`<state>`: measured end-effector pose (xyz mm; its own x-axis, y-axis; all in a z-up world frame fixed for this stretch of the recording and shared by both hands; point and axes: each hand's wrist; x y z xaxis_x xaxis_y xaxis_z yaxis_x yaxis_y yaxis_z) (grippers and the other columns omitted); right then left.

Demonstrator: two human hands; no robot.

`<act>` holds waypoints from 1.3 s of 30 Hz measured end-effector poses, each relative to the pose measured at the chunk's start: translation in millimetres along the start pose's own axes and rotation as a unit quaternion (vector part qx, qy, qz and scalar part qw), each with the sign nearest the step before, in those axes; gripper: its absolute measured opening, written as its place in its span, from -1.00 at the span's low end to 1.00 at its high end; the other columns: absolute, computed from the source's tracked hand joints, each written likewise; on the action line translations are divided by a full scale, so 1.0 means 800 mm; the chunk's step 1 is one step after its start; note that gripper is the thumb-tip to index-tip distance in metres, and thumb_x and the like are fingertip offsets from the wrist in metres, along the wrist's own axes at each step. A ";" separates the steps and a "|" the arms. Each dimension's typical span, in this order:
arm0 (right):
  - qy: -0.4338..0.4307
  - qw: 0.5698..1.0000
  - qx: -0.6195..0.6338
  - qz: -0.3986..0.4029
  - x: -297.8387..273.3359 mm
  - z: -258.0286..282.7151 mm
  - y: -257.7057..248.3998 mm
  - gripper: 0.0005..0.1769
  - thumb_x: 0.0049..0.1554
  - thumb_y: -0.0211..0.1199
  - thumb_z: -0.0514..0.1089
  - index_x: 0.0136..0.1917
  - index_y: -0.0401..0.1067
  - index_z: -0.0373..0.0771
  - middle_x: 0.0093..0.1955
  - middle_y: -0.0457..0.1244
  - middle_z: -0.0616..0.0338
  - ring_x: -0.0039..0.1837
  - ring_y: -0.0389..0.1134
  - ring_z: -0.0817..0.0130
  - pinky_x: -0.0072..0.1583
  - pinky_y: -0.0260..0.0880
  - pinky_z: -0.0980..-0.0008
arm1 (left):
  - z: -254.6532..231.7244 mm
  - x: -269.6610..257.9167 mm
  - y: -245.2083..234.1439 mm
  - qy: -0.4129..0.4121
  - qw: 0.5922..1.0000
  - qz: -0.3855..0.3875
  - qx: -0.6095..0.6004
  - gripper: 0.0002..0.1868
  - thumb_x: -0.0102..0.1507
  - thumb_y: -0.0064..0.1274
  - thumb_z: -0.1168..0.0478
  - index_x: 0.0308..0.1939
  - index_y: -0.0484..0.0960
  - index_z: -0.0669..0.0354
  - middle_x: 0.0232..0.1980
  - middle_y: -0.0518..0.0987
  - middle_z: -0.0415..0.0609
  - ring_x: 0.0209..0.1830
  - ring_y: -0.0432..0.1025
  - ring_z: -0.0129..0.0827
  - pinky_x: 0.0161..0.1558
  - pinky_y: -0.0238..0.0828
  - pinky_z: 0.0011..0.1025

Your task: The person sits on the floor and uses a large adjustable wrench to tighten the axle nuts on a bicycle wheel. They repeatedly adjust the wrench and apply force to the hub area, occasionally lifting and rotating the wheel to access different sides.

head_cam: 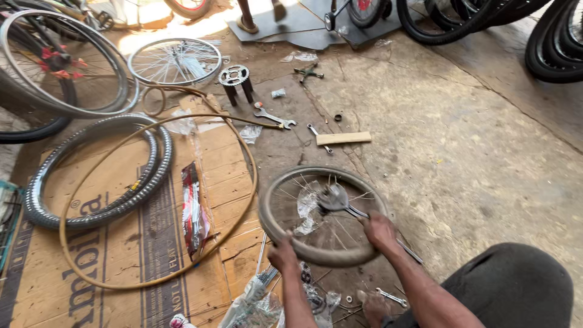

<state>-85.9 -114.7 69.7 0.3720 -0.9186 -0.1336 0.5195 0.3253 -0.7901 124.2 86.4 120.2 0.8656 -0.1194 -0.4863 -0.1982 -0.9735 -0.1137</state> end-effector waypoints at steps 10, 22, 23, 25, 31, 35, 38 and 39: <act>0.047 0.995 0.083 0.020 -0.073 0.132 -0.030 -0.48 0.26 0.15 0.22 0.22 0.50 -0.21 -0.03 0.39 -0.10 0.00 0.42 0.04 0.08 0.44 0.10 | -0.237 -0.081 0.036 0.257 0.958 0.126 -0.033 -0.21 0.01 0.38 0.25 0.28 0.41 0.37 -0.20 0.64 0.06 -0.37 0.52 -0.27 -0.29 0.51 -0.34; 0.101 0.989 0.087 0.058 -0.168 0.117 -0.117 -0.37 0.27 0.14 0.10 0.51 0.19 -0.18 0.20 0.29 -0.08 0.11 0.30 0.15 0.18 0.40 0.07 | -0.285 -0.125 0.140 0.165 0.937 0.291 -0.105 -0.04 -0.01 0.37 0.39 0.42 0.22 0.33 -0.14 0.62 0.04 -0.43 0.52 -0.33 -0.45 0.53 -0.40; 0.169 0.965 0.152 0.131 -0.161 0.116 -0.129 -0.26 0.21 0.17 0.04 0.58 0.08 -0.12 0.18 0.33 -0.08 0.05 0.32 0.15 0.16 0.44 0.06 | -0.287 -0.129 0.146 0.162 0.931 0.304 -0.116 -0.04 -0.02 0.36 0.40 0.42 0.22 0.33 -0.14 0.62 0.05 -0.43 0.51 -0.34 -0.47 0.52 -0.40; 0.258 0.911 0.244 0.208 -0.163 0.121 -0.136 -0.07 0.14 0.22 -0.08 0.67 -0.13 -0.02 0.17 0.34 -0.07 -0.01 0.32 0.15 0.10 0.49 0.05 | -0.289 -0.136 0.154 0.181 0.927 0.306 -0.115 -0.08 0.00 0.37 0.40 0.40 0.26 0.39 -0.12 0.62 0.08 -0.40 0.53 -0.34 -0.47 0.53 -0.42; 0.141 0.974 0.102 0.144 -0.152 0.071 -0.069 -0.33 0.15 0.05 -0.19 0.51 0.00 -0.22 -0.12 0.24 0.05 -0.24 0.24 0.23 -0.20 0.33 0.15 | -0.313 -0.121 0.161 0.153 0.952 0.263 -0.010 -0.04 0.00 0.34 0.41 0.39 0.11 0.33 -0.09 0.56 0.08 -0.38 0.57 -0.29 -0.42 0.61 -0.38; 0.065 0.994 0.016 0.083 -0.137 0.034 -0.043 -0.47 0.16 -0.06 -0.26 0.40 0.09 -0.35 -0.31 0.17 0.13 -0.39 0.19 0.29 -0.39 0.23 0.21 | -0.316 -0.097 0.162 0.159 0.945 0.285 -0.022 -0.09 -0.01 0.25 0.46 0.37 0.14 0.44 -0.13 0.57 0.13 -0.41 0.57 -0.24 -0.46 0.67 -0.34; 0.064 0.994 0.001 0.088 -0.135 0.027 -0.038 -0.55 0.17 -0.15 -0.31 0.32 0.15 -0.45 -0.46 0.12 0.19 -0.50 0.15 0.33 -0.54 0.15 0.25 | -0.310 -0.078 0.165 0.175 0.945 0.274 0.034 -0.21 0.03 0.28 0.43 0.32 0.31 0.57 -0.17 0.63 0.14 -0.42 0.58 -0.26 -0.44 0.66 -0.41; 0.130 0.983 0.048 0.118 -0.133 0.030 -0.034 -0.64 0.18 -0.17 -0.30 0.21 0.25 -0.43 -0.45 0.12 0.19 -0.48 0.16 0.33 -0.53 0.15 0.24 | -0.314 -0.071 0.165 0.166 0.947 0.273 0.024 -0.16 0.00 0.26 0.44 0.32 0.24 0.52 -0.20 0.61 0.13 -0.45 0.56 -0.25 -0.48 0.64 -0.39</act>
<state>-121.4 -20.2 120.1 0.2885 -0.8370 -0.4649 0.5173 0.5449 -0.6599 164.2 -84.3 350.2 0.7236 -0.6649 -0.1851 -0.6716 -0.7402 0.0336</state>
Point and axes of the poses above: each hand's wrist, its own x-axis towards the middle knuckle, its own y-axis out of the palm, z = x × y
